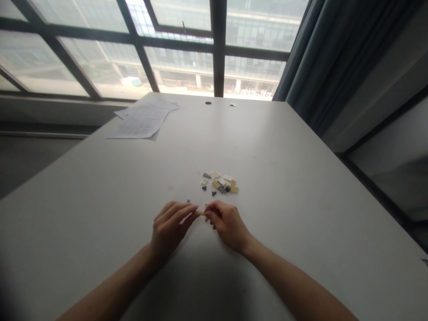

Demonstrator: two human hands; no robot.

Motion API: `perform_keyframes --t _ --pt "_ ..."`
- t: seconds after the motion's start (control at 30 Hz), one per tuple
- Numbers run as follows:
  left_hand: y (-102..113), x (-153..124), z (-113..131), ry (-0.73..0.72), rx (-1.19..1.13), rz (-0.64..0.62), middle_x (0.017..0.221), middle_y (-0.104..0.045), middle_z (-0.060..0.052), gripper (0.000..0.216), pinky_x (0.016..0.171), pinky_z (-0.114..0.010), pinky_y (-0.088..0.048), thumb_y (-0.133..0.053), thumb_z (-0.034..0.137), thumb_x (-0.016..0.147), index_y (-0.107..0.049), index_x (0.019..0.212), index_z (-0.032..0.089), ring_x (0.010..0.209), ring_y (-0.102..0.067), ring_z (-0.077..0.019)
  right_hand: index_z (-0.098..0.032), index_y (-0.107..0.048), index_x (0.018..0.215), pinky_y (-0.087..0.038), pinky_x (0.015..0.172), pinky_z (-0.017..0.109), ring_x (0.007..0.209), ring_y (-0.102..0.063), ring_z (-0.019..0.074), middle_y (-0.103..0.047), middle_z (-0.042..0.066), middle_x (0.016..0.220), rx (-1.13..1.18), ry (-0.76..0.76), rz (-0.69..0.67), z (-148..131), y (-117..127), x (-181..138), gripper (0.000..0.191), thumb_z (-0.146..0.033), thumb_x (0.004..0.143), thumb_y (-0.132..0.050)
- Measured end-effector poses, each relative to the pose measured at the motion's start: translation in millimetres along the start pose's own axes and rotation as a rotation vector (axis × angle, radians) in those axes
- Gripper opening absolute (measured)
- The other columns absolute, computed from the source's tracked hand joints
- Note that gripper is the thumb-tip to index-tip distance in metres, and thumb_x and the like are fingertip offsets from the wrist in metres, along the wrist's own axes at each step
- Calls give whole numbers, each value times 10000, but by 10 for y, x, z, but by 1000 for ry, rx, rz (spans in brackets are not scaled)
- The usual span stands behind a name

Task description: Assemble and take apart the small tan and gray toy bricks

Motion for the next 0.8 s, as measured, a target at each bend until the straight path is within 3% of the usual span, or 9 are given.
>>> perform_keyframes --t 0.43,0.6,0.8 --pt "-4 38 27 -13 -41 -117 723 -653 -10 31 688 -285 -434 -654 191 842 -630 821 192 680 -537 -144 -169 -585 879 -403 435 188 462 -479 79 -543 -37 594 258 -72 16 86 -4 -8 233 -371 923 -479" --pt "-6 34 19 23 -24 -121 674 -601 -7 138 666 -279 -419 -596 222 883 -595 749 189 660 -512 -143 -169 -639 878 -476 546 219 565 -553 100 -634 12 714 126 26 17 67 18 -31 172 -329 873 -579" --pt "-26 17 16 3 -52 -140 616 -526 -10 323 616 -281 -384 -464 320 953 -557 676 182 621 -456 -144 -172 -633 808 -428 512 200 510 -516 91 -574 -22 609 41 26 10 66 3 -45 242 -349 921 -511"
Point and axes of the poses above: each hand's wrist, its own x-axis towards the middle knuckle, its own y-axis out of the back of the hand, z = x × y, the point moved 3 cm from there along x, towards the middle knuckle
